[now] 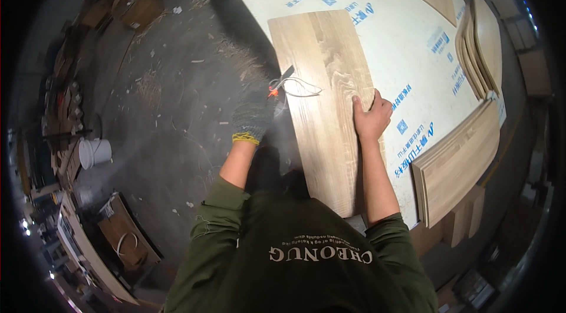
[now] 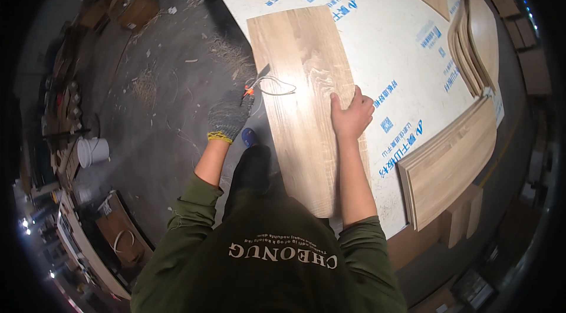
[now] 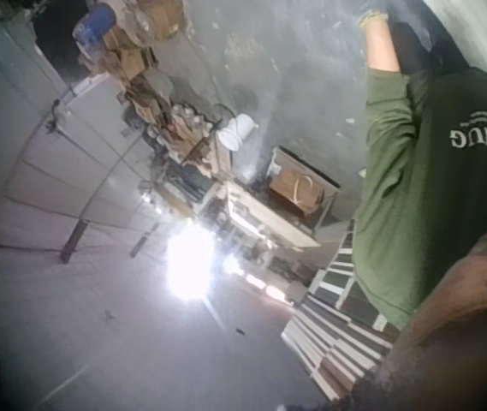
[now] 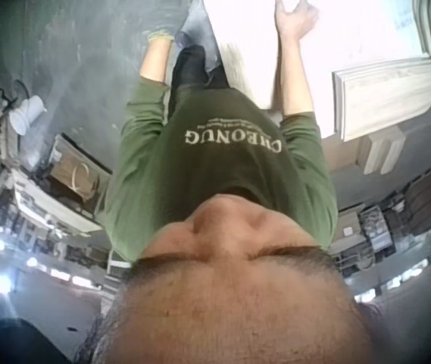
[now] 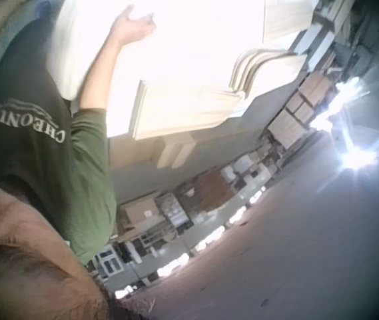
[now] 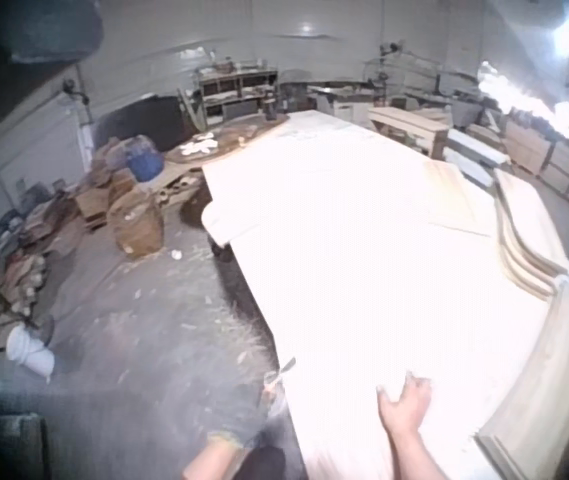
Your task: Trimming the excess laminate or veneer from the edges of curved wooden furniture panels using a utility knife.
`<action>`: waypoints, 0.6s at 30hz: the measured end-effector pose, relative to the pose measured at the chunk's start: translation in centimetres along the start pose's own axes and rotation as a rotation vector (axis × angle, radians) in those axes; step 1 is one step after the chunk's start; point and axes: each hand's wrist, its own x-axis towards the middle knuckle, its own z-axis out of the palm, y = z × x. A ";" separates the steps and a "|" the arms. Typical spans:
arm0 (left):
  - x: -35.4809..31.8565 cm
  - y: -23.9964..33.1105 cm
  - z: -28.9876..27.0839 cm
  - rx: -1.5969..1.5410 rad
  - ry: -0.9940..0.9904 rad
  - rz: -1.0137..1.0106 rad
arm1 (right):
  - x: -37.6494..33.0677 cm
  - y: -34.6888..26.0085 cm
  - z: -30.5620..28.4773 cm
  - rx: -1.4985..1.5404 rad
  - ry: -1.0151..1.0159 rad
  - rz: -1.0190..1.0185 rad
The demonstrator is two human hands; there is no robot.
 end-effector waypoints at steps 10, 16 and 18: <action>-0.4 -3.7 -0.7 0.211 0.093 -0.078 | 0.6 -4.7 1.6 0.021 -0.089 -0.095; 0.2 -3.6 -1.1 0.230 0.045 -0.097 | 0.6 -4.5 1.6 0.026 -0.069 -0.106; 0.4 -4.2 -0.7 0.245 0.143 -0.023 | 0.6 -4.4 1.6 0.022 -0.039 -0.134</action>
